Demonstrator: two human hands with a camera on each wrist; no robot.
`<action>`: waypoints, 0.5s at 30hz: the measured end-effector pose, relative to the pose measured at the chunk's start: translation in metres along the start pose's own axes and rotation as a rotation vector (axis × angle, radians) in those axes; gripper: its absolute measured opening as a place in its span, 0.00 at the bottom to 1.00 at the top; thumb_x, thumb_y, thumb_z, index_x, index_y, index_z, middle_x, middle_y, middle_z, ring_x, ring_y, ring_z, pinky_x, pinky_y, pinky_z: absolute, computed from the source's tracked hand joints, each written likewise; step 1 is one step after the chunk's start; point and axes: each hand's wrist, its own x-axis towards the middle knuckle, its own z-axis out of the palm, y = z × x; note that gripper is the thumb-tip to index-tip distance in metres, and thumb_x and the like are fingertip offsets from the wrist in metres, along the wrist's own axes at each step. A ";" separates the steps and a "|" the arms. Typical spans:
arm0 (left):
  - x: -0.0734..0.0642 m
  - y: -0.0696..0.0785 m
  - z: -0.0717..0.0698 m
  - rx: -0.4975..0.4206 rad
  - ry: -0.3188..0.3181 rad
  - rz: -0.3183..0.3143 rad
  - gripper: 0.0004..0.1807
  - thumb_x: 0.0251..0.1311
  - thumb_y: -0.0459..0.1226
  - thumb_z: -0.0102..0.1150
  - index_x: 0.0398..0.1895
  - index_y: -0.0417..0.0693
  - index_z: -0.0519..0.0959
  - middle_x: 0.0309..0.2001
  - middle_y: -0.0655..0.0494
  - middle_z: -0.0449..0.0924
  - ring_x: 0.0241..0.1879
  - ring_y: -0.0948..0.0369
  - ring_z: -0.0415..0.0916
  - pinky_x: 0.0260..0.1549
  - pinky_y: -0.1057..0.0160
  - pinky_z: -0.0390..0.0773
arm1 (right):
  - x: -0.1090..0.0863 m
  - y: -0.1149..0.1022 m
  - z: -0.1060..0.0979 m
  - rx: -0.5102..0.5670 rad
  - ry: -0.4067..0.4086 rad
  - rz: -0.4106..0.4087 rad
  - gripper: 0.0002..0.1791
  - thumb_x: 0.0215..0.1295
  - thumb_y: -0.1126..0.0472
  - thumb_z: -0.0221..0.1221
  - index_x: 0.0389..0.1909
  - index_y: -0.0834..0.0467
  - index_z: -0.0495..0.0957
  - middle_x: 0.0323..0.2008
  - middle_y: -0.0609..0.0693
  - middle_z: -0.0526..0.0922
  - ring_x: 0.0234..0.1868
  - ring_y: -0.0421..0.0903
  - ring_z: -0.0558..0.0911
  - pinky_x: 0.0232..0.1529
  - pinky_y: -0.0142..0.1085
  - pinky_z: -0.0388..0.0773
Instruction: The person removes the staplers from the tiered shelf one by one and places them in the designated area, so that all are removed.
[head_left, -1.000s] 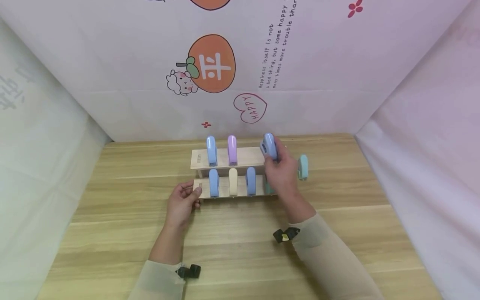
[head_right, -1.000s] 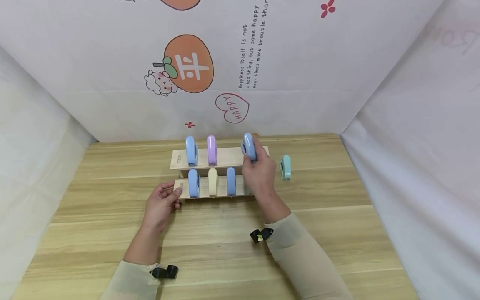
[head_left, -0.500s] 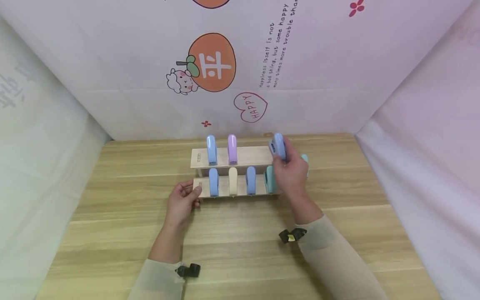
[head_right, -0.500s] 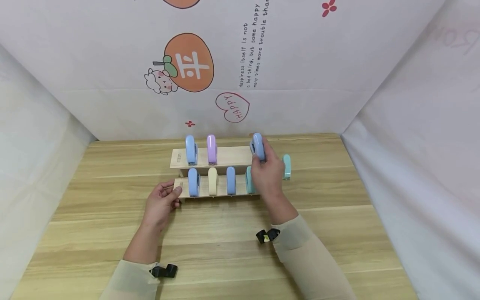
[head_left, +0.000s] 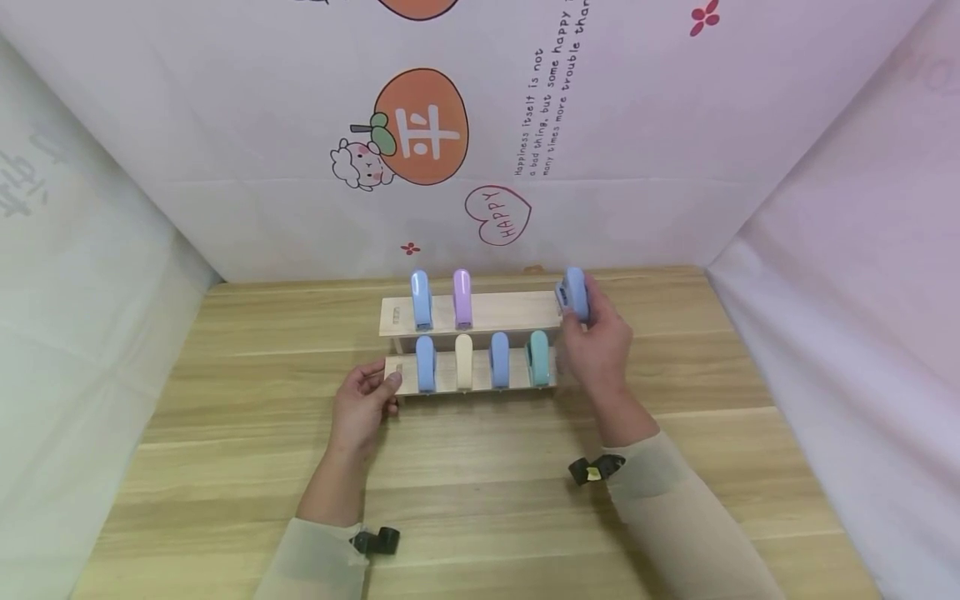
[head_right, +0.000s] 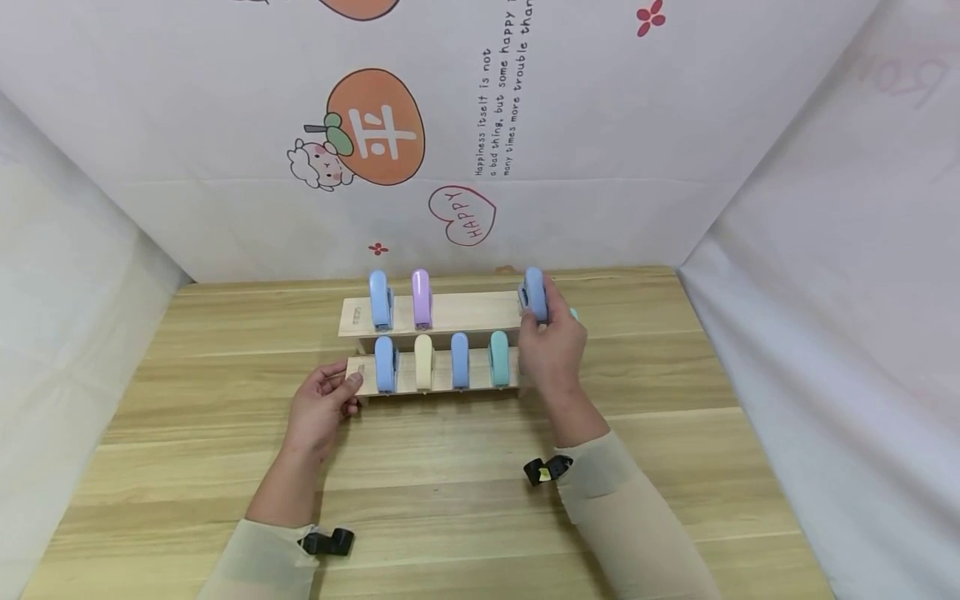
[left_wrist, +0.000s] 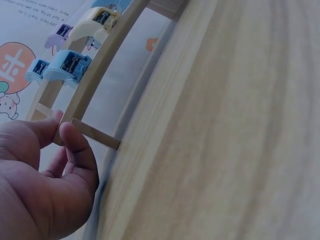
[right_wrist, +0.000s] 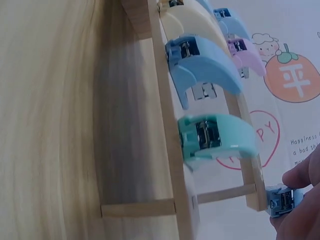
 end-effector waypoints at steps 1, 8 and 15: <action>0.000 0.000 0.000 -0.002 0.000 0.001 0.26 0.66 0.35 0.70 0.64 0.42 0.73 0.50 0.47 0.78 0.35 0.58 0.77 0.31 0.67 0.85 | 0.000 0.001 -0.001 -0.001 0.007 -0.001 0.30 0.67 0.70 0.62 0.71 0.57 0.74 0.67 0.58 0.77 0.67 0.54 0.76 0.68 0.47 0.74; -0.001 0.000 0.001 -0.002 0.009 -0.003 0.25 0.65 0.35 0.71 0.63 0.44 0.74 0.50 0.48 0.79 0.35 0.58 0.77 0.31 0.67 0.85 | 0.004 0.009 -0.008 -0.036 0.045 -0.021 0.31 0.66 0.70 0.63 0.70 0.58 0.75 0.66 0.59 0.78 0.67 0.55 0.77 0.68 0.47 0.74; -0.001 0.000 0.001 -0.014 0.019 -0.003 0.24 0.65 0.35 0.71 0.63 0.44 0.75 0.50 0.47 0.79 0.34 0.59 0.77 0.30 0.67 0.85 | 0.005 0.014 -0.014 -0.020 0.060 -0.008 0.30 0.66 0.71 0.62 0.70 0.58 0.75 0.66 0.58 0.78 0.67 0.53 0.77 0.68 0.47 0.74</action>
